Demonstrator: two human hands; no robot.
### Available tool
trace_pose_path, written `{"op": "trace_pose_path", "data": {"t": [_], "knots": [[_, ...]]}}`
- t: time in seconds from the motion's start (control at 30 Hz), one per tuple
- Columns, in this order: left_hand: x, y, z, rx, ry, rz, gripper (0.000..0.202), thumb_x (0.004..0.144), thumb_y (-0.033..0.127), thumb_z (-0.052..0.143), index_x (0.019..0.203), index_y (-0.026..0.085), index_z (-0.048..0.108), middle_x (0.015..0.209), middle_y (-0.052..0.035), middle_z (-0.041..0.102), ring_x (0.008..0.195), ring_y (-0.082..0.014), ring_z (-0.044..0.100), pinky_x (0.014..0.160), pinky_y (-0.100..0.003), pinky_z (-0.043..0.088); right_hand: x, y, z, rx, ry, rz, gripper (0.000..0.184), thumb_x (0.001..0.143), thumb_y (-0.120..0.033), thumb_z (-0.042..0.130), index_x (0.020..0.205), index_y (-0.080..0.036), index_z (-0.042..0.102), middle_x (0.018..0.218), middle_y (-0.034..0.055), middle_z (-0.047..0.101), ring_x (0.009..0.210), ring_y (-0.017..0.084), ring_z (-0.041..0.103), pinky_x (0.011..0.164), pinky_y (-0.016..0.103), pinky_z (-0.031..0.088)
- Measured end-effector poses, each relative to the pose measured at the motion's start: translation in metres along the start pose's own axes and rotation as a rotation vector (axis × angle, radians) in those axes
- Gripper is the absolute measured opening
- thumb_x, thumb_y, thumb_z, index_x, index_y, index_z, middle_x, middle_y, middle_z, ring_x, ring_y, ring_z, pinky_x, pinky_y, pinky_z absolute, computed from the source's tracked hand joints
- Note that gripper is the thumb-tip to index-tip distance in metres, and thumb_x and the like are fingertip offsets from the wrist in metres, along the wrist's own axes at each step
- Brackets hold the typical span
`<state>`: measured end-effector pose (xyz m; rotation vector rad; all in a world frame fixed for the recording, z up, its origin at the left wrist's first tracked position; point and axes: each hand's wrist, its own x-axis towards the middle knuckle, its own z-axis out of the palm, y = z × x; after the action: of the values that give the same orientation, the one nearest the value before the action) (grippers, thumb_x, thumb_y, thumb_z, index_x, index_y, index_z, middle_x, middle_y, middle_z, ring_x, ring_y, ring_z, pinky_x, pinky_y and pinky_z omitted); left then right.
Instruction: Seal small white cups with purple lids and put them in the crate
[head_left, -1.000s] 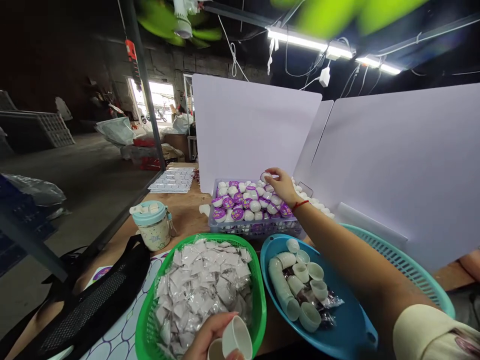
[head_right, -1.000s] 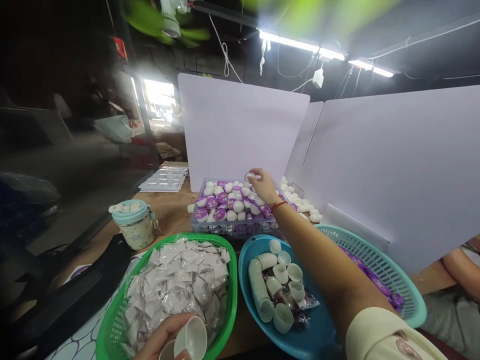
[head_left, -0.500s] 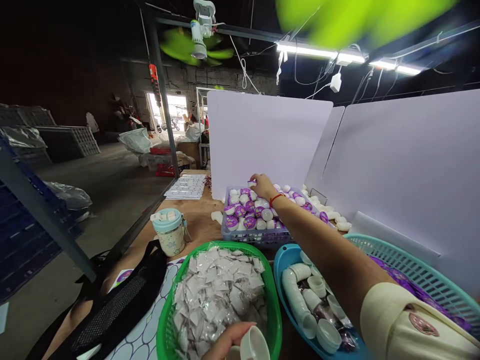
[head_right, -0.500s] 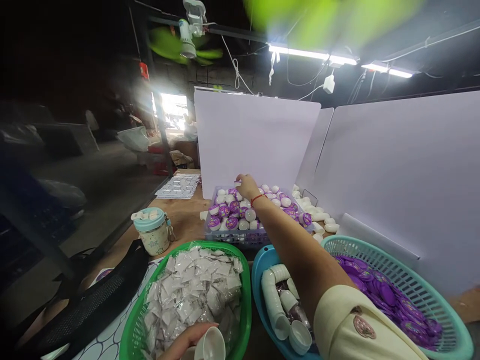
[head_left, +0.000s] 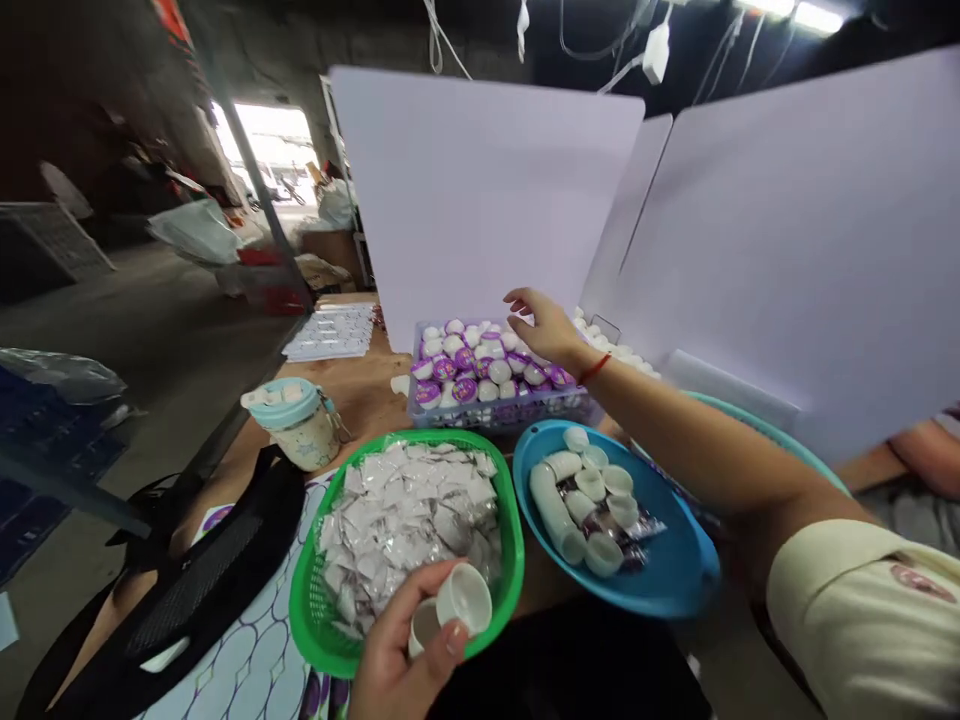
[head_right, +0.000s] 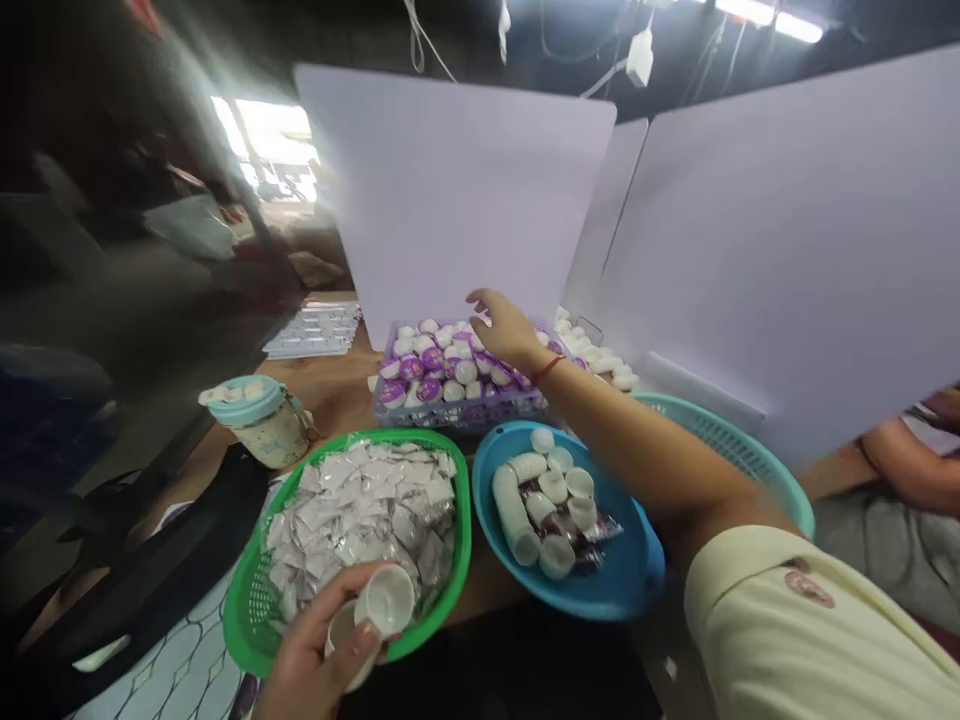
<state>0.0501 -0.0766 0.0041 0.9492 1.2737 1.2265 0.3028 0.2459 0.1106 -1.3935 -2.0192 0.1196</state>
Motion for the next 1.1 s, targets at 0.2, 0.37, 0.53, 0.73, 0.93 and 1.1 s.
{"op": "trace_pose_path", "data": {"t": [0.2, 0.37, 0.53, 0.73, 0.93, 1.1], "knots": [[-0.003, 0.002, 0.010, -0.015, 0.169, 0.039, 0.055, 0.072, 0.057, 0.091, 0.112, 0.023, 0.076, 0.106, -0.0040, 0.076, 0.084, -0.0200, 0.069, 0.073, -0.027, 0.058, -0.138, 0.028, -0.032, -0.081, -0.552, -0.263, 0.033, 0.091, -0.022, 0.074, 0.123, -0.019, 0.067, 0.113, 0.0083, 0.073, 0.088, 0.019, 0.069, 0.076, 0.028, 0.052], [-0.006, 0.002, 0.026, -0.045, 0.102, 0.057, 0.058, 0.071, 0.052, 0.094, 0.117, 0.025, 0.072, 0.101, -0.0019, 0.076, 0.067, -0.0151, 0.069, 0.059, -0.024, 0.058, -0.195, 0.037, -0.015, -0.355, -0.770, -0.337, 0.049, 0.091, -0.022, 0.076, 0.139, -0.018, 0.066, 0.137, 0.0159, 0.067, 0.124, 0.032, 0.063, 0.100, 0.041, 0.052], [-0.016, 0.005, 0.052, -0.030, 0.047, 0.106, 0.057, 0.080, 0.058, 0.086, 0.123, 0.025, 0.069, 0.100, -0.0030, 0.078, 0.067, -0.0149, 0.071, 0.057, -0.023, 0.057, -0.215, 0.026, -0.034, -0.467, -0.809, -0.253, 0.038, 0.097, -0.026, 0.067, 0.135, -0.020, 0.070, 0.139, 0.0171, 0.065, 0.123, 0.034, 0.062, 0.098, 0.043, 0.049], [-0.032, 0.006, 0.081, -0.077, 0.036, 0.038, 0.056, 0.088, 0.066, 0.076, 0.124, 0.024, 0.065, 0.078, 0.0015, 0.074, 0.065, -0.0140, 0.069, 0.056, -0.020, 0.055, -0.253, 0.017, -0.059, -0.493, -1.018, -0.149, 0.031, 0.090, -0.031, 0.073, 0.121, -0.028, 0.079, 0.112, 0.0095, 0.077, 0.089, 0.028, 0.073, 0.070, 0.033, 0.047], [-0.038, -0.012, 0.106, -0.144, -0.075, -0.080, 0.060, 0.083, 0.064, 0.083, 0.125, 0.024, 0.066, 0.084, 0.0002, 0.075, 0.068, -0.0140, 0.071, 0.058, -0.021, 0.055, -0.263, 0.019, -0.051, -0.590, -0.994, -0.076, 0.023, 0.097, -0.024, 0.063, 0.112, -0.020, 0.081, 0.115, 0.0140, 0.079, 0.107, 0.032, 0.069, 0.084, 0.040, 0.046], [-0.038, -0.020, 0.117, -0.156, -0.104, -0.125, 0.058, 0.082, 0.063, 0.084, 0.120, 0.022, 0.068, 0.083, -0.0005, 0.076, 0.069, -0.0142, 0.071, 0.060, -0.021, 0.056, -0.262, 0.032, -0.050, -0.590, -0.827, -0.152, 0.020, 0.093, -0.012, 0.060, 0.097, -0.018, 0.079, 0.111, 0.0149, 0.079, 0.125, 0.037, 0.054, 0.104, 0.055, 0.030]]}}
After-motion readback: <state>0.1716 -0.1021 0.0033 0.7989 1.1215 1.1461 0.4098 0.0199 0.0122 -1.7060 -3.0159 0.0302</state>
